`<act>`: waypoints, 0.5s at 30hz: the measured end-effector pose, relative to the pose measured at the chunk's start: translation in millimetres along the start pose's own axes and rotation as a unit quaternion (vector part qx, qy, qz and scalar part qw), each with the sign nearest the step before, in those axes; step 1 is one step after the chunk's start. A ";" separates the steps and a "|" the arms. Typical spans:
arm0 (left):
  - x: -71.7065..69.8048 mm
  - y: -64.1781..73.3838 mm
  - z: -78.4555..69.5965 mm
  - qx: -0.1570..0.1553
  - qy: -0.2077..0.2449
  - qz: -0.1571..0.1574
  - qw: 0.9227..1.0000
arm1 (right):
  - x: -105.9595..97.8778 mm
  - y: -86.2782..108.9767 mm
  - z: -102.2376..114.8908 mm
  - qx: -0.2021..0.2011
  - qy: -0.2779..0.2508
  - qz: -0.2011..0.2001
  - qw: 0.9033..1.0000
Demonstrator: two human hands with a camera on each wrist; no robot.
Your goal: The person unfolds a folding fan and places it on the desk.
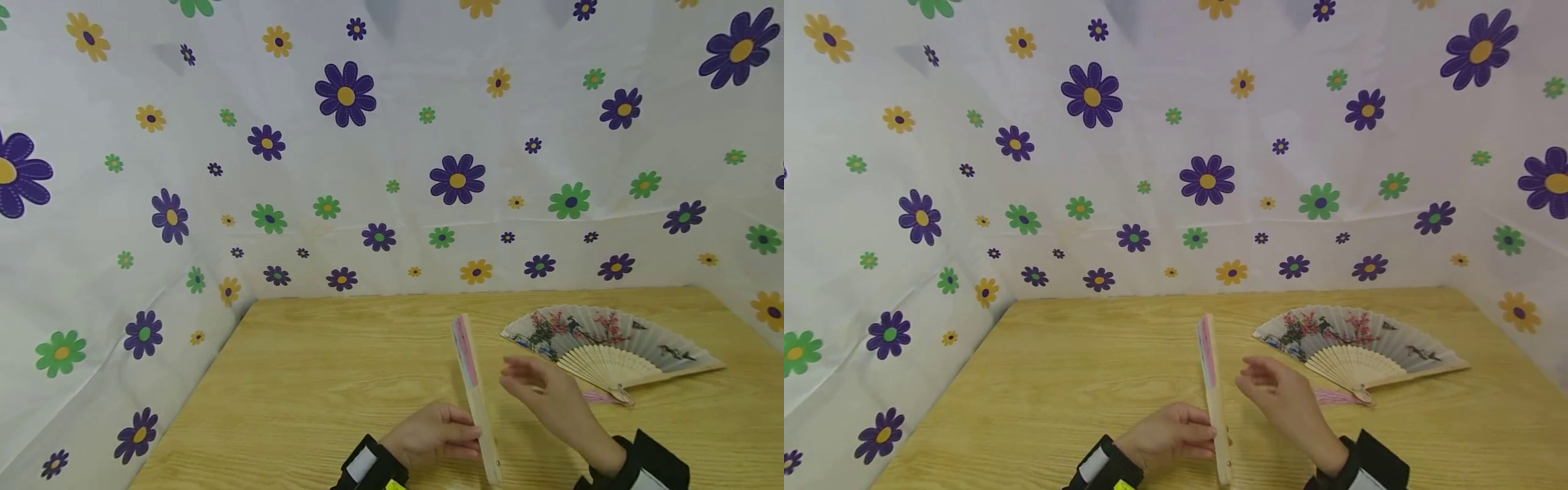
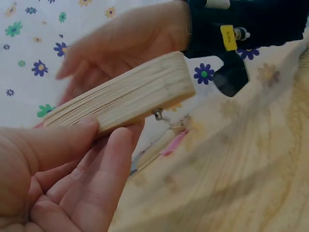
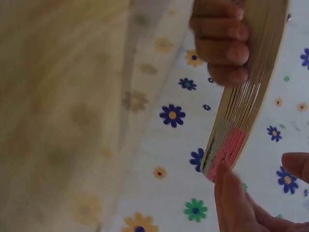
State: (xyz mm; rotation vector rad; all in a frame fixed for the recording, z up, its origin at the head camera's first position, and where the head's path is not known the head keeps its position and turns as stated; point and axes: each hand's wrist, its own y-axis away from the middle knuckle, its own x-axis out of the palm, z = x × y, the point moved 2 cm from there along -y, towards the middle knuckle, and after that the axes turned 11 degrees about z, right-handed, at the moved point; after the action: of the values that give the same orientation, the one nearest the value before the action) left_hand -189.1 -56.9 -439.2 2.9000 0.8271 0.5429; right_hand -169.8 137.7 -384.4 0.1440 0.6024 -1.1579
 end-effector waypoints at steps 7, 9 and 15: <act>-0.5 -2.9 11.9 -0.040 -0.055 0.001 0.998 | 19.4 6.7 -28.4 0.150 -0.202 0.110 0.962; 0.1 -2.2 12.6 -0.049 -0.074 0.002 0.996 | 22.1 6.6 -30.4 0.152 -0.212 0.112 0.959; 1.9 -0.9 14.1 -0.058 -0.104 0.012 0.993 | 26.2 7.0 -38.5 0.149 -0.220 0.154 0.952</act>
State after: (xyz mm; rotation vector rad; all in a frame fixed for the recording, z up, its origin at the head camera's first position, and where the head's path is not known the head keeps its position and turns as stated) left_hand -183.1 -54.8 -452.0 2.8029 0.7069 0.2727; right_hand -171.0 134.9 -431.5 0.2200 0.0033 -0.9282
